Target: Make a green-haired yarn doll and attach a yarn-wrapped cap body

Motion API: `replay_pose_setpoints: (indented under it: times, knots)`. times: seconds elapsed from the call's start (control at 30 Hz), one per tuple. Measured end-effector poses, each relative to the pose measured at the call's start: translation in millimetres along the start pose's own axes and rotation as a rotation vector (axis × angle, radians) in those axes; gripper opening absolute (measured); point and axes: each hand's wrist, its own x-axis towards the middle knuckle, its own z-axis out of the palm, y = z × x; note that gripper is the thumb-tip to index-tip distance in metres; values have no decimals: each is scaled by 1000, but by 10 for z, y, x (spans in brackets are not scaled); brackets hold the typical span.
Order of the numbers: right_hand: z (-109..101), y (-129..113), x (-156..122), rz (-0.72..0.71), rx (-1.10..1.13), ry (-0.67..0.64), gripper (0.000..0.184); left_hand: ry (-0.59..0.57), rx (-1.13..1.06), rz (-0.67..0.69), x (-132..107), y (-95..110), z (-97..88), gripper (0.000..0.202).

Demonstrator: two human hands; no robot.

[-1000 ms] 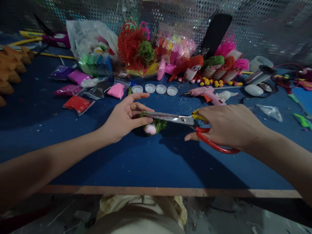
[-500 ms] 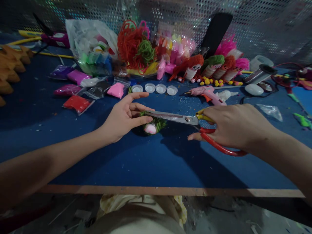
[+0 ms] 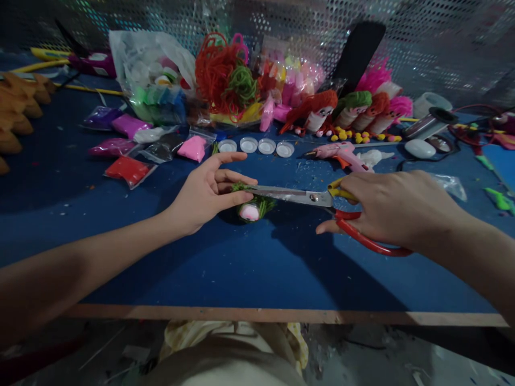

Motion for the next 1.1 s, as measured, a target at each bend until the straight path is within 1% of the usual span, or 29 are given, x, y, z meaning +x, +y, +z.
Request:
replay_pose_setpoints:
  times: [0.07,0.13,0.4,0.5,0.6,0.67,0.87,0.93,1.03,1.1]
  knots:
    - [-42,-7,-6,21,-14,-36,85,-3,5,2,-3,-9,-3,62]
    - [-85,-18,-2,35,-17,-58,83,2,24,-2,-6,-18,-7,63]
    - [-250,-59,40,57,-16,-93,91,15,32,-13,-1,-4,1,66]
    - [-264,-44,45,27,-5,-60,95,13,34,-11,-1,-1,4,65]
    - [-259,-24,54,-18,24,-13,102,0,29,5,-1,-13,-3,65]
    - [-251,-15,61,-54,51,-7,105,-7,34,10,-1,-21,-9,66]
    - [-209,7,77,-154,52,23,98,-11,64,14,-3,-31,-18,63]
    - [-206,20,82,-141,38,4,98,-14,53,21,-3,-29,-16,63]
    - [-219,41,95,-61,-6,-36,97,-22,30,25,-2,-18,-10,65]
    - [-231,53,102,-30,-42,-28,95,-22,23,20,-1,-9,-5,66]
